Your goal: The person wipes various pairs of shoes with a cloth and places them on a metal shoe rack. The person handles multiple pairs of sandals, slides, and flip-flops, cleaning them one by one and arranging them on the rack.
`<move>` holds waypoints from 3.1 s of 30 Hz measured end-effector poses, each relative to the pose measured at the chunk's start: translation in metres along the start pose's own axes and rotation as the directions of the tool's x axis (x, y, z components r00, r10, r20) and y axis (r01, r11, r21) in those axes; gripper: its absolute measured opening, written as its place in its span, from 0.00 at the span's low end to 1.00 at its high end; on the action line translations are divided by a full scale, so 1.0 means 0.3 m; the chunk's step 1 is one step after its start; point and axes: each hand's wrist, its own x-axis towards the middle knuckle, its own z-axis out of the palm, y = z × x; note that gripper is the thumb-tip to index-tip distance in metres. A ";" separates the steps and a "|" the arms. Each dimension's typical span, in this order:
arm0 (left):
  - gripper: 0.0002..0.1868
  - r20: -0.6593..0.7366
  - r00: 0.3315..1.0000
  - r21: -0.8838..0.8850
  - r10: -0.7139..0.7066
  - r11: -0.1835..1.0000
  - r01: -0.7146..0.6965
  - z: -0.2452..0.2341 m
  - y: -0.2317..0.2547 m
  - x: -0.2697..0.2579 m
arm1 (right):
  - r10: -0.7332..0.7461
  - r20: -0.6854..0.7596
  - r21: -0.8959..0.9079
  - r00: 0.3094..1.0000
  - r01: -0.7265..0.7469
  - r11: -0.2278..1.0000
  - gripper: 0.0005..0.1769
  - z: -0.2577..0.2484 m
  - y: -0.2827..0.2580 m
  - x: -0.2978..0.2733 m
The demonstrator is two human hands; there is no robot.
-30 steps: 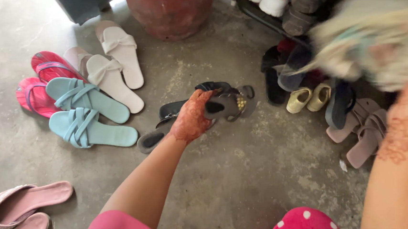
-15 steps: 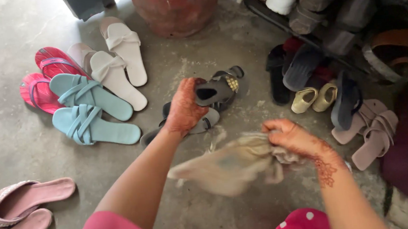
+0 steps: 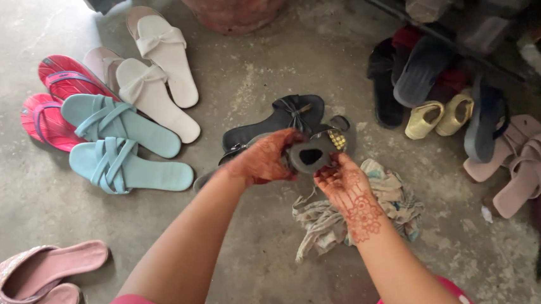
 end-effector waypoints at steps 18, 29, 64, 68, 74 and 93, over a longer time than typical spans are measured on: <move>0.36 -0.190 0.511 0.327 -0.839 0.436 0.838 -0.073 -0.267 -0.072 | -0.145 0.005 -0.406 0.989 0.135 0.904 0.14 -0.022 0.097 -0.095; 0.29 -0.239 0.731 -0.068 -0.639 0.762 0.644 0.052 -0.417 -0.058 | -0.154 0.076 -0.282 0.985 0.170 0.944 0.10 0.035 0.034 -0.253; 0.31 -0.316 0.917 -0.393 0.243 0.846 -0.360 -0.488 1.224 1.037 | -0.582 0.417 -0.263 0.698 0.706 0.657 0.54 1.251 -1.194 -1.352; 0.41 -0.542 0.721 0.263 0.431 0.902 -0.342 -0.575 1.314 1.226 | -0.612 0.256 -0.153 0.748 0.657 0.738 0.39 1.214 -1.356 -1.481; 0.49 -0.484 0.489 0.793 0.726 0.600 -0.105 -0.846 1.548 1.511 | -0.577 0.162 -0.369 0.801 0.591 0.717 0.32 1.222 -1.624 -1.548; 0.50 -0.480 0.631 0.801 0.609 0.598 0.032 -0.897 1.536 1.707 | -0.725 0.316 -0.141 0.613 0.785 0.603 0.30 1.178 -1.861 -1.647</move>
